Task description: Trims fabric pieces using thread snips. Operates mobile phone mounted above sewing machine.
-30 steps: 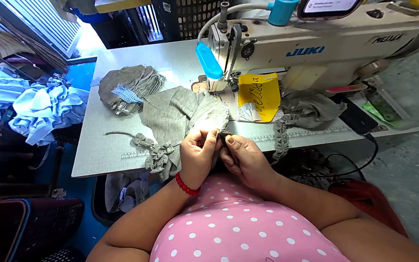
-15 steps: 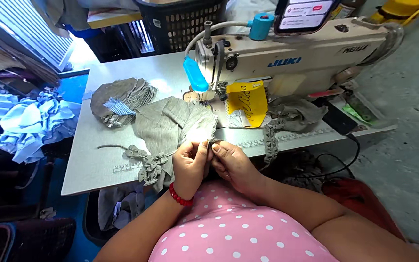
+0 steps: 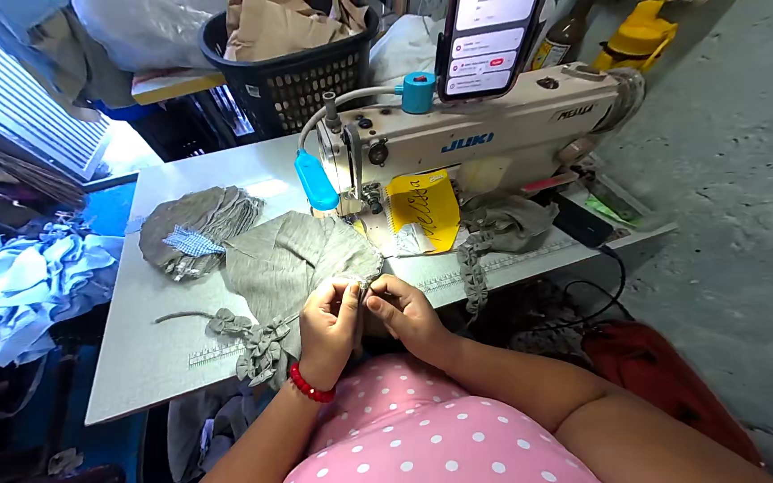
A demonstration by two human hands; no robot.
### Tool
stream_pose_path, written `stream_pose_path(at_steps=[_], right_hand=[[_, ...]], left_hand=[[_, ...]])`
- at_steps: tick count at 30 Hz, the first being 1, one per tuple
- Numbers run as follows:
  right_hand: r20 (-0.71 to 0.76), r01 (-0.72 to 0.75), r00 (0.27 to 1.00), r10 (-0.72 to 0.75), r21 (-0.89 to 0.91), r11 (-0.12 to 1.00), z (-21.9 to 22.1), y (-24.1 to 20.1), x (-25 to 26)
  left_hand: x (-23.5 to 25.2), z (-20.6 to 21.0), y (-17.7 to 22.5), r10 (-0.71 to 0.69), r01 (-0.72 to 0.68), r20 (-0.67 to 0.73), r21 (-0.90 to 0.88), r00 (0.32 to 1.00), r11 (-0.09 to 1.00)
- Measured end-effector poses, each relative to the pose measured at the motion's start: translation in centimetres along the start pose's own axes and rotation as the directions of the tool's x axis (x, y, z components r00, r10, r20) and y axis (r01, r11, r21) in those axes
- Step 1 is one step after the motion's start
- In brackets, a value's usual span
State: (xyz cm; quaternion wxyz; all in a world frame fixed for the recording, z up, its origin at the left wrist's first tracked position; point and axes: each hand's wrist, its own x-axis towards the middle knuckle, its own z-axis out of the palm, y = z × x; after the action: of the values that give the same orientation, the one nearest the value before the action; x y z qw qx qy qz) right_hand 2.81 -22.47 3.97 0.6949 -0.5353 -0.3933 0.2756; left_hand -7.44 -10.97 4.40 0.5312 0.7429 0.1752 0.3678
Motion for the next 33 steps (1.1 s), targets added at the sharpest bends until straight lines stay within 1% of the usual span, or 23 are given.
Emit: stream_pose_path(at_steps=[1, 3, 5, 7, 9, 10, 11, 12, 13, 14, 15, 17, 20, 22, 24, 26, 28, 30, 31, 33], right_hand=[[0.031, -0.065, 0.998, 0.063, 0.07, 0.995, -0.2, -0.4, 0.1], [0.094, -0.174, 0.982, 0.161, 0.15, 0.973, -0.7, -1.0, 0.3], [0.148, -0.225, 0.97, 0.195, 0.222, 0.949, -0.7, -1.1, 0.4], [0.18, -0.191, 0.973, 0.143, 0.286, 0.939, -0.8, -0.8, 0.1], [0.144, -0.095, 0.988, 0.056, 0.279, 0.956, -0.9, -0.8, -0.1], [0.089, -0.023, 0.996, 0.002, 0.232, 0.973, -1.0, -0.7, -0.1], [0.022, 0.058, 0.998, -0.061, 0.13, 0.99, -1.2, -0.5, 0.0], [-0.028, 0.114, 0.993, -0.115, -0.027, 0.993, -1.4, -0.3, 0.1], [-0.059, 0.124, 0.989, -0.136, -0.183, 0.975, -1.6, -0.3, 0.1], [-0.088, 0.092, 0.988, -0.123, -0.296, 0.951, -1.7, -0.3, 0.3], [-0.106, 0.051, 0.99, -0.093, -0.35, 0.935, -1.6, -0.3, 0.4], [-0.113, 0.022, 0.991, -0.073, -0.397, 0.918, -1.4, -0.2, 0.5], [-0.086, 0.084, 0.987, -0.138, -0.462, 0.883, -1.3, 0.1, 0.5], [-0.053, 0.072, 0.993, -0.108, -0.457, 0.887, -1.3, 0.1, 0.5], [-0.024, 0.03, 0.999, -0.043, -0.41, 0.912, -1.4, -0.1, 0.5], [-0.008, -0.008, 1.0, 0.005, -0.369, 0.929, -1.6, -0.2, 0.6], [-0.006, -0.043, 0.999, 0.043, -0.305, 0.951, -1.7, -0.1, 0.6], [-0.005, -0.078, 0.997, 0.079, -0.237, 0.968, -1.8, -0.1, 0.7], [-0.003, -0.086, 0.996, 0.087, -0.216, 0.973, -1.8, 0.0, 0.7], [0.014, -0.093, 0.995, 0.097, -0.189, 0.978, -2.0, 0.2, 0.7]], left_hand=[[0.0, 0.1, -0.1, 0.0, 0.0, 0.009, 0.015, 1.0, 1.0], [0.0, 0.3, -0.3, -0.002, 0.002, 0.017, 0.039, 1.0, 0.999], [0.0, 0.3, -0.4, -0.019, 0.019, 0.01, 0.062, 1.0, 0.998], [0.0, 0.2, -0.4, -0.066, 0.066, -0.002, 0.058, 0.998, 0.996], [0.2, 0.1, -0.4, -0.121, 0.122, -0.008, 0.026, 0.993, 0.992], [0.3, 0.1, -0.4, -0.138, 0.138, -0.003, 0.017, 0.99, 0.99], [0.3, 0.0, -0.5, -0.145, 0.145, 0.007, 0.009, 0.989, 0.989], [0.2, -0.2, -0.4, -0.147, 0.147, 0.02, 0.008, 0.989, 0.989], [0.2, -0.2, -0.4, -0.14, 0.139, 0.033, 0.017, 0.99, 0.99], [0.2, -0.2, -0.4, -0.128, 0.127, 0.043, 0.033, 0.991, 0.991], [0.2, -0.2, -0.3, -0.114, 0.111, 0.052, 0.056, 0.992, 0.992], [0.2, -0.3, -0.2, -0.069, 0.058, 0.08, 0.136, 0.994, 0.989], [0.4, -0.5, -0.4, -0.021, -0.013, 0.121, 0.277, 0.992, 0.961], [0.6, -0.5, -0.6, -0.016, -0.03, 0.136, 0.327, 0.991, 0.945], [0.7, -0.4, -0.6, -0.013, -0.036, 0.136, 0.349, 0.991, 0.937], [0.8, -0.3, -0.6, -0.029, -0.014, 0.138, 0.296, 0.99, 0.955], [0.8, -0.1, -0.8, -0.099, 0.084, 0.159, 0.102, 0.982, 0.991], [0.5, 0.1, -0.9, -0.202, 0.235, 0.218, -0.138, 0.955, 0.962], [0.4, 0.1, -0.9, -0.238, 0.294, 0.254, -0.214, 0.938, 0.932], [0.3, 0.0, -0.7, -0.279, 0.354, 0.281, -0.264, 0.918, 0.897]])
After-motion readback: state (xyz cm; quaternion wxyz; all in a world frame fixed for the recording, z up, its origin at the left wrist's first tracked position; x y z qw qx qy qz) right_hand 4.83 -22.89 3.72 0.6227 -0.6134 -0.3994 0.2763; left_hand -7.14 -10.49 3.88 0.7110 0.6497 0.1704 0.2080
